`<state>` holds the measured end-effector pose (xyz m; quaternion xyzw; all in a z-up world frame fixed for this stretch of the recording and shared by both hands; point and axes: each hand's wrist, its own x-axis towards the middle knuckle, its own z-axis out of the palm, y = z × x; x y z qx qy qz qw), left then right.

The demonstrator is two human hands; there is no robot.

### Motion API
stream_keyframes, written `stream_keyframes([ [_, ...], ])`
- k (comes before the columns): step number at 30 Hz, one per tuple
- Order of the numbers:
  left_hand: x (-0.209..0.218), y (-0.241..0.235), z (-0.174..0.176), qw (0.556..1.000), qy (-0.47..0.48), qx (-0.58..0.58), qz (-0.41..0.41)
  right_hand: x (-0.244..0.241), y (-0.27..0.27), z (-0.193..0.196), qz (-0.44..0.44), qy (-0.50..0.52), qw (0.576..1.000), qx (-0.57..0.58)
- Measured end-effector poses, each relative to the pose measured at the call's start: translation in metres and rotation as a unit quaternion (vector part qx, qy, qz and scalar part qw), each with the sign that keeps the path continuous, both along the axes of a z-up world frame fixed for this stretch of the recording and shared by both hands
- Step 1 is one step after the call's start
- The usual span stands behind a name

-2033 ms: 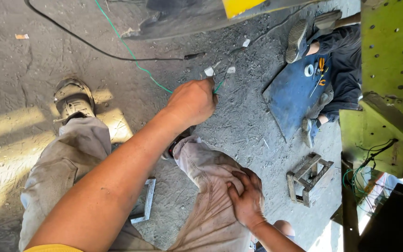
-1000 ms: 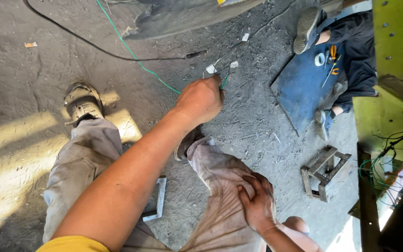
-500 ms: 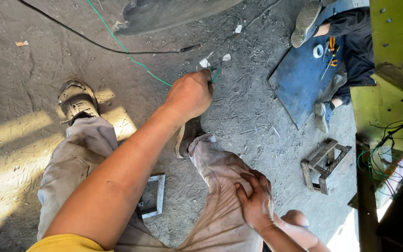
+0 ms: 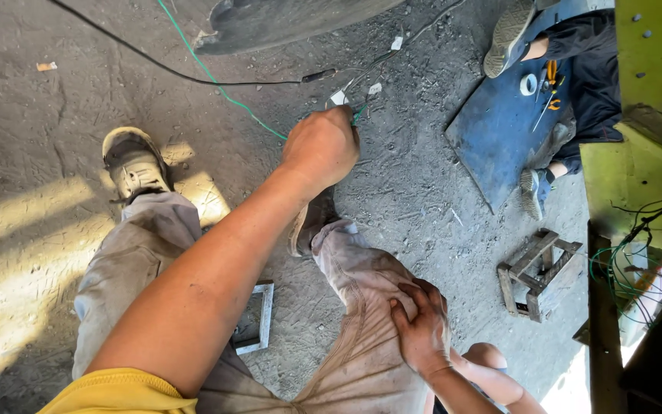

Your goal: The person uses a red-handled tool to strip the insulation from a green wire. They then twist the exposed wire ends together by hand to create a connection.

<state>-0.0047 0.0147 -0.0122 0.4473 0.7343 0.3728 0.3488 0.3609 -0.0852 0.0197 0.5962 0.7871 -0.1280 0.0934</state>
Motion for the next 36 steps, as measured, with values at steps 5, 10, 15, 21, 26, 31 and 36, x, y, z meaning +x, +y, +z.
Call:
stream_keyframes([
  [5, -0.004, 0.004, -0.001, 1.000, -0.014, 0.020, -0.012, -0.010, 0.009, 0.001, -0.011, 0.005, 1.000, -0.003],
  [10, -0.004, 0.002, -0.003, 0.999, -0.018, 0.047, 0.001, -0.018, 0.011, 0.010, -0.007, 0.043, 0.999, 0.002],
  [15, -0.004, -0.004, 0.000, 0.995, -0.043, 0.090, 0.015, -0.013, 0.011, 0.006, 0.000, 0.004, 1.000, -0.014],
  [21, -0.006, -0.007, 0.008, 0.995, -0.033, 0.095, 0.008, -0.012, 0.005, 0.008, 0.004, 0.007, 1.000, -0.001],
  [26, -0.005, -0.010, 0.003, 0.991, -0.015, 0.128, 0.025, -0.015, 0.004, 0.010, 0.014, 0.003, 1.000, -0.001],
  [31, -0.009, -0.016, 0.003, 0.990, -0.006, 0.140, 0.034, -0.012, 0.001, 0.008, 0.033, 0.012, 0.999, 0.008],
  [36, -0.006, -0.017, 0.004, 0.989, -0.014, 0.145, 0.040, -0.010, 0.000, 0.009, 0.021, 0.006, 1.000, -0.004],
])
